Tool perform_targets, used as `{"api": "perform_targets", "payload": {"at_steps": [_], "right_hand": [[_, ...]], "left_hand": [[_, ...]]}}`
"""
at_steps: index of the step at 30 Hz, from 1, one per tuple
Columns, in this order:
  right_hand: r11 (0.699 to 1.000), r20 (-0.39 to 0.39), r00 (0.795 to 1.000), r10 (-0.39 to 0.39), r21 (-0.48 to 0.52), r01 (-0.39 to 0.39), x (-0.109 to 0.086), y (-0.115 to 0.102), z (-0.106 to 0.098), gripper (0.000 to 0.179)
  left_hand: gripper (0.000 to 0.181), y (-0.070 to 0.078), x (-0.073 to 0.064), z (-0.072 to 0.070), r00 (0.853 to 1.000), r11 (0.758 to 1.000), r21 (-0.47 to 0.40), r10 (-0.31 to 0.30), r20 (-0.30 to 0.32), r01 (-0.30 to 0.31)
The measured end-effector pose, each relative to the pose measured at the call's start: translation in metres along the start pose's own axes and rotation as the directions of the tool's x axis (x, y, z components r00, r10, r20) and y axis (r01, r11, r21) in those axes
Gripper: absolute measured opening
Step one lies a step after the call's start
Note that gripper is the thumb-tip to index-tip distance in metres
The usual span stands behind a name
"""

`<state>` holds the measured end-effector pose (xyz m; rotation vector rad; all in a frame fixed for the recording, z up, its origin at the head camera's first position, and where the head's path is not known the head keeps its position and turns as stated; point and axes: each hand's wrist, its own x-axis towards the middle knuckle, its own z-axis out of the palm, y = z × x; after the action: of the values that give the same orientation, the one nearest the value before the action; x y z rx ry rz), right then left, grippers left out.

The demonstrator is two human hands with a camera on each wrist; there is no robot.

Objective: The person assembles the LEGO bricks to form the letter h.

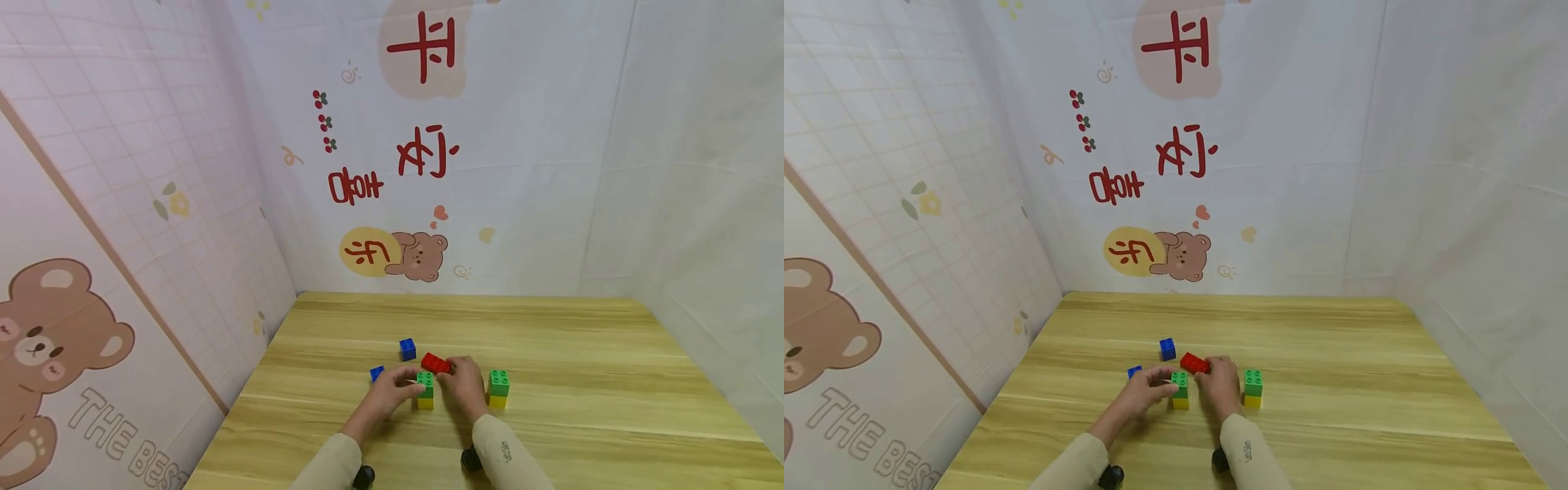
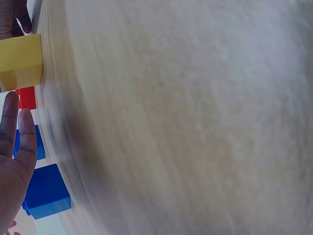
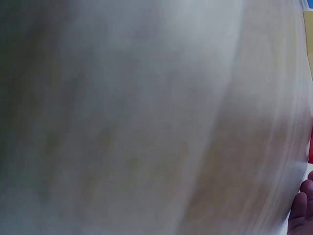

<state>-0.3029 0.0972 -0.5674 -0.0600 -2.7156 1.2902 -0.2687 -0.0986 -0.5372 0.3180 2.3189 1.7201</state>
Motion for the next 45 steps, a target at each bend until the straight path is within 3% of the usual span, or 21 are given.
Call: {"api": "perform_targets", "payload": {"at_steps": [11, 20, 35, 45], "right_hand": [[0.997, 0.059, 0.997, 0.054, 0.043, -0.057, 0.003, -0.004, -0.005, 0.032], [0.995, 0.079, 0.996, 0.041, 0.091, -0.048, 0.004, -0.019, -0.009, 0.036], [0.992, 0.037, 0.993, -0.111, 0.058, 0.109, 0.004, -0.048, -0.029, 0.033], [0.989, 0.019, 0.991, -0.135, 0.071, 0.133, -0.001, -0.055, -0.054, 0.038]], "left_hand": [[0.034, -0.002, -0.001, 0.000, 1.000, 1.000, 0.011, -0.008, 0.003, 0.008], [0.032, -0.001, 0.000, -0.002, 1.000, 0.999, 0.046, -0.016, -0.008, 0.017], [0.031, 0.002, 0.001, -0.003, 1.000, 0.994, 0.109, 0.019, -0.008, -0.018], [0.040, 0.000, 0.003, 0.001, 1.000, 0.994, 0.111, 0.013, -0.004, -0.013]]}}
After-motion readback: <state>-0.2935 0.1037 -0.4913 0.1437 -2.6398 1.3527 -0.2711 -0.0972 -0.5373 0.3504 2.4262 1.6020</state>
